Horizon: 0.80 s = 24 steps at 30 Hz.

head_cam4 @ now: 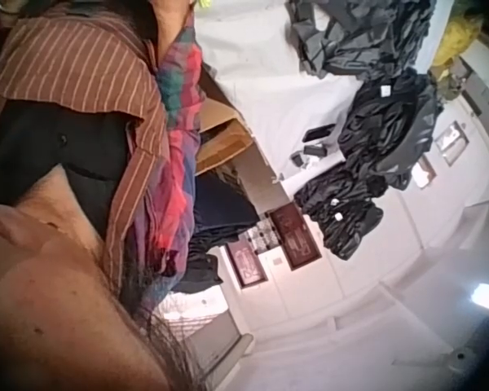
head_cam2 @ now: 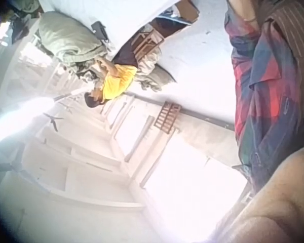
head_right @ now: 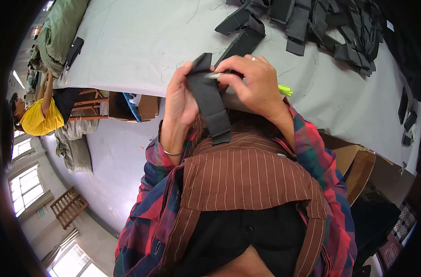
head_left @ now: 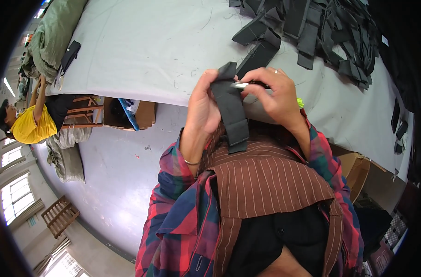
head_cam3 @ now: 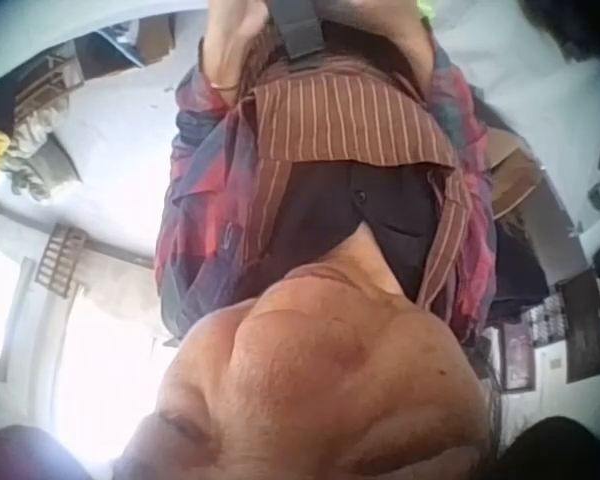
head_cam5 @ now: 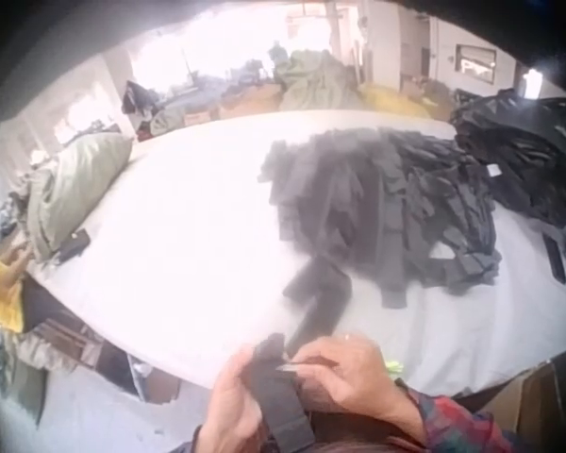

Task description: Trim excess material from black fabric straps using snips.

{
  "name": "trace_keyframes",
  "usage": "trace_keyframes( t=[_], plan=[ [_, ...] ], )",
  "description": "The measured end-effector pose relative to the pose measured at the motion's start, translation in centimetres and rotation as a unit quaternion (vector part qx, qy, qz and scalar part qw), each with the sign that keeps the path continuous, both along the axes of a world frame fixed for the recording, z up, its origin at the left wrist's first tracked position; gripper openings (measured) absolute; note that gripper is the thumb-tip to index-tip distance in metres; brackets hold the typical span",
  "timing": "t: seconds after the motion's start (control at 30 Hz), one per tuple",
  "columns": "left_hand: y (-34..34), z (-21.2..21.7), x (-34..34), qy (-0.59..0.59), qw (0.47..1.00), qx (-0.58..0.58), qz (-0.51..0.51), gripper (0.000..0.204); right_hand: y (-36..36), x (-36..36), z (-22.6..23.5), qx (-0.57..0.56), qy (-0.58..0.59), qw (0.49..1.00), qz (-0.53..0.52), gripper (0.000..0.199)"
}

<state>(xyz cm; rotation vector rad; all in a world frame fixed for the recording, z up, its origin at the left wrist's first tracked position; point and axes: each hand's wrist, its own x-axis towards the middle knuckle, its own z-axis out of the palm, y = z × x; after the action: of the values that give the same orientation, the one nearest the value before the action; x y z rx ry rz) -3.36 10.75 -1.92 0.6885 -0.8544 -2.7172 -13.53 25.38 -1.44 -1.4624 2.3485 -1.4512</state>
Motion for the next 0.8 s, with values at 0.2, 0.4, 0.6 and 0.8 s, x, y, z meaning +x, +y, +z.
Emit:
trace_keyframes(
  t=[0.2,0.4,0.6,0.8],
  plan=[
    [0.8,0.2,1.7,0.094,0.986,0.014,-0.138,0.066,-0.4,0.4,1.9,-0.075,-0.374,0.924,0.033,0.034],
    [1.0,-0.1,2.6,0.093,0.981,-0.055,-0.163,0.065,-1.1,-0.3,0.9,-0.117,-0.333,0.935,0.032,0.014],
    [-0.4,-1.4,4.2,0.034,0.993,-0.018,-0.115,0.054,0.0,0.4,1.0,-0.157,-0.443,0.876,0.113,0.01],
    [-1.8,-0.5,5.4,0.008,0.995,-0.026,-0.092,0.056,2.2,0.8,-1.2,-0.054,-0.301,0.934,0.185,0.004]
  ],
)
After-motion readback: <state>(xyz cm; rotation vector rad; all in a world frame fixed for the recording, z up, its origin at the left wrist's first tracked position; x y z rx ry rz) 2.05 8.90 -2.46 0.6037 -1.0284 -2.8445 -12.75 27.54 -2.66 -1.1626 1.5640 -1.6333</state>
